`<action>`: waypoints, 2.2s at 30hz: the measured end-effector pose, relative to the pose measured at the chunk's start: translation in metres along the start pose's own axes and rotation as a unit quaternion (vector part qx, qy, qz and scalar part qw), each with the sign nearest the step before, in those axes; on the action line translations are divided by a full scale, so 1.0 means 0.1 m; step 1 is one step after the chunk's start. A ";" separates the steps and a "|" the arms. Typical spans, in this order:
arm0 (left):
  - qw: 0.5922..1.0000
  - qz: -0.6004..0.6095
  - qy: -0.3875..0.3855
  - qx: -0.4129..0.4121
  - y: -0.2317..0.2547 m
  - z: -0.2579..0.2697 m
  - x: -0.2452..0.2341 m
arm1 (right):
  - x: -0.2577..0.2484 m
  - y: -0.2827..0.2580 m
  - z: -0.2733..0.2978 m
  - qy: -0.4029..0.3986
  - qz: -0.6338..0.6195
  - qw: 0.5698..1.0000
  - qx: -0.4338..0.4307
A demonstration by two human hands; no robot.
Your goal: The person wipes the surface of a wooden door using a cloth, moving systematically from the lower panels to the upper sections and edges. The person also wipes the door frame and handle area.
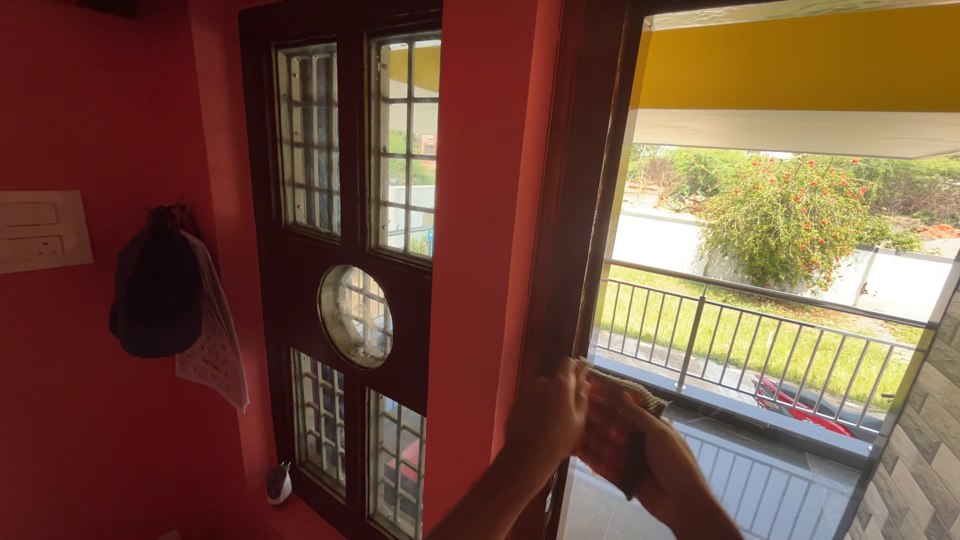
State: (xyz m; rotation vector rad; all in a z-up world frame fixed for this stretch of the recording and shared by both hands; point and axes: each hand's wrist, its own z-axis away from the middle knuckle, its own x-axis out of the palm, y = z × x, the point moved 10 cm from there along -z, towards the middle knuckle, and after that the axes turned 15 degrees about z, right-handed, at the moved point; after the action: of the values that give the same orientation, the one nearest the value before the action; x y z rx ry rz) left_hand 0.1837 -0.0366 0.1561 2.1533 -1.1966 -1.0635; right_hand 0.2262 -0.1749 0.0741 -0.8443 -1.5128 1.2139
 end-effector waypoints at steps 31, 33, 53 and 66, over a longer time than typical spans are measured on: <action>0.866 -0.313 0.192 0.338 0.13 0.03 -0.47 | 0.11 -0.42 -0.96 0.134 0.167 0.910 -0.354; 0.867 -0.315 0.182 0.339 0.13 0.02 -0.46 | 0.36 -0.86 -0.78 0.135 0.197 0.887 -0.396; 0.871 -0.322 0.182 0.323 0.09 0.00 -0.49 | -0.12 0.31 -1.01 0.105 0.169 0.948 -0.247; 0.896 -0.316 0.122 0.289 -0.45 0.66 -0.14 | 0.09 1.80 -0.08 0.200 0.233 0.933 -0.188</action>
State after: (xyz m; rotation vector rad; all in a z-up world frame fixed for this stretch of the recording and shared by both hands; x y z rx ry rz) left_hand 0.1490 -0.0022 0.0911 3.1698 -0.7534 -0.6555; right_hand 0.2209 -0.1182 -0.0975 -1.6733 -1.2559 0.9962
